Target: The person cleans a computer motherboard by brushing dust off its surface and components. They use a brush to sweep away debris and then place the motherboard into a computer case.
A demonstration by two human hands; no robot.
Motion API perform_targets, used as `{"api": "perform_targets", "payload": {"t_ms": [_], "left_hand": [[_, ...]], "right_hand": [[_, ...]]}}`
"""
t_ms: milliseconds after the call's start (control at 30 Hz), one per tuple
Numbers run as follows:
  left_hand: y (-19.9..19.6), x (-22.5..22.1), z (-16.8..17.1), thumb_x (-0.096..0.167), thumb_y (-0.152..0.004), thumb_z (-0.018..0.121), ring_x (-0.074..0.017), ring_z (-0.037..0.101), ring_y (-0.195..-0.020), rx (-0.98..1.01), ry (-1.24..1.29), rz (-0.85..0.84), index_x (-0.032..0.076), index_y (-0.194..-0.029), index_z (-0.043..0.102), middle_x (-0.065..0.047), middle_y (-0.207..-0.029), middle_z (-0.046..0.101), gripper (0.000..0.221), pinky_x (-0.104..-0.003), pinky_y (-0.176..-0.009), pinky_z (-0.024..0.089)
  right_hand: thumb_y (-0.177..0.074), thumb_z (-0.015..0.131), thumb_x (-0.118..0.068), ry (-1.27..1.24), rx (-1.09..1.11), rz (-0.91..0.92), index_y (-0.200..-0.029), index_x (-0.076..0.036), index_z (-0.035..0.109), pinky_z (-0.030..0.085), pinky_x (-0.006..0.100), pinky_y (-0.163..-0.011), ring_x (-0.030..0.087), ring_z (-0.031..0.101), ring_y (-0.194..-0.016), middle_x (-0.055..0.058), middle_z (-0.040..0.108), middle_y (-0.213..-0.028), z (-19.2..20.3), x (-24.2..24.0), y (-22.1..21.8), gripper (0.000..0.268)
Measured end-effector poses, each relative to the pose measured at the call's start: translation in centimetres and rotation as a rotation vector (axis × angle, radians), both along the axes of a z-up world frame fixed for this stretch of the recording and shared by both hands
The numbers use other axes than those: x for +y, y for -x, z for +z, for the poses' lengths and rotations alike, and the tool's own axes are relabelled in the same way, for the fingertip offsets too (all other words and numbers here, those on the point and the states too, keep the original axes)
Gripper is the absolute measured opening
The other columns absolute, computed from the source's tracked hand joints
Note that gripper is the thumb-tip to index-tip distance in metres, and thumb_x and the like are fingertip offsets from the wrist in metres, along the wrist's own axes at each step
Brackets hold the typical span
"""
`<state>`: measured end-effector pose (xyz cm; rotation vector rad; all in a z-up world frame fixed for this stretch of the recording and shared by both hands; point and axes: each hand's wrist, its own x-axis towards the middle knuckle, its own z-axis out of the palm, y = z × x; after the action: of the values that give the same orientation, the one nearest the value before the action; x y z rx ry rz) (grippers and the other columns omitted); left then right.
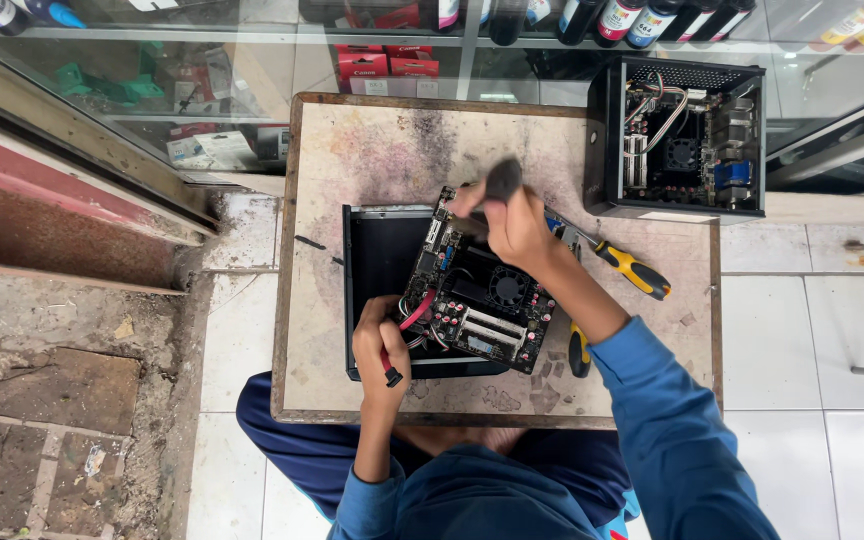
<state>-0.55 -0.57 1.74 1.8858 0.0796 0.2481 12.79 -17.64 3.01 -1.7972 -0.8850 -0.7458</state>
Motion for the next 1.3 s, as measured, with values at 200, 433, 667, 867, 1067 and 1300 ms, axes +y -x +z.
{"api": "perform_targets", "payload": {"t_ms": [200,433,667,867,1067,1300], "left_hand": [[-0.1,0.1,0.4,0.016,-0.081,0.027,-0.0319,0.053,-0.063,0.023,-0.004,0.001,0.003,-0.086,0.058,-0.015,-0.069,0.05,0.034,-0.038,-0.058,0.043],[0.0,0.1,-0.4,0.018,-0.081,0.028,-0.0354,0.052,-0.061,0.002,-0.022,0.012,0.007,-0.086,0.058,-0.014,-0.069,0.048,0.033,-0.039,-0.057,0.043],[0.1,0.2,-0.5,0.026,-0.083,0.023,-0.0342,0.055,-0.062,-0.032,-0.038,0.004,0.006,-0.09,0.059,-0.014,-0.071,0.051,0.042,-0.038,-0.057,0.045],[0.1,0.1,-0.5,0.019,-0.081,0.026,-0.0403,0.056,-0.065,-0.034,-0.034,-0.008,0.003,-0.092,0.06,-0.017,-0.071,0.054,0.04,-0.04,-0.056,0.046],[0.2,0.2,-1.5,0.023,-0.081,0.025,-0.0346,0.056,-0.058,-0.004,-0.053,-0.029,0.005,-0.09,0.062,-0.014,-0.067,0.055,0.042,-0.037,-0.053,0.046],[0.4,-0.1,-0.4,0.019,-0.077,0.028,-0.0419,0.055,-0.065,0.029,-0.094,-0.043,0.004,-0.092,0.058,-0.017,-0.073,0.055,0.036,-0.043,-0.054,0.046]], "right_hand": [[-0.094,0.027,-0.033,-0.196,0.037,0.047,-0.08,-0.001,0.052,0.053,0.045,-0.065,0.031,0.065,-0.066,0.012,0.063,-0.065,-2.3,-5.6,3.3,0.044],[-0.098,0.036,-0.017,0.186,0.248,-0.456,-0.085,-0.003,0.043,0.049,0.045,-0.06,0.033,0.061,-0.058,0.007,0.059,-0.057,3.4,-9.0,7.6,0.021],[-0.095,0.021,-0.039,-0.372,0.096,-0.055,-0.078,-0.007,0.043,0.052,0.037,-0.068,0.029,0.063,-0.061,0.012,0.057,-0.058,9.3,0.4,4.4,0.043],[-0.093,0.034,-0.006,0.036,0.376,0.4,-0.089,0.0,0.048,0.048,0.046,-0.079,0.033,0.061,-0.085,0.015,0.058,-0.079,5.9,5.1,3.9,0.015],[-0.092,0.038,-0.007,0.026,0.45,0.394,-0.084,-0.002,0.051,0.049,0.037,-0.072,0.026,0.063,-0.077,0.009,0.062,-0.074,3.1,5.0,4.9,0.016],[-0.089,0.043,-0.004,0.288,0.227,0.124,-0.096,-0.001,0.052,0.05,0.038,-0.063,0.032,0.062,-0.07,0.016,0.06,-0.078,0.3,2.5,0.3,0.011]]}}
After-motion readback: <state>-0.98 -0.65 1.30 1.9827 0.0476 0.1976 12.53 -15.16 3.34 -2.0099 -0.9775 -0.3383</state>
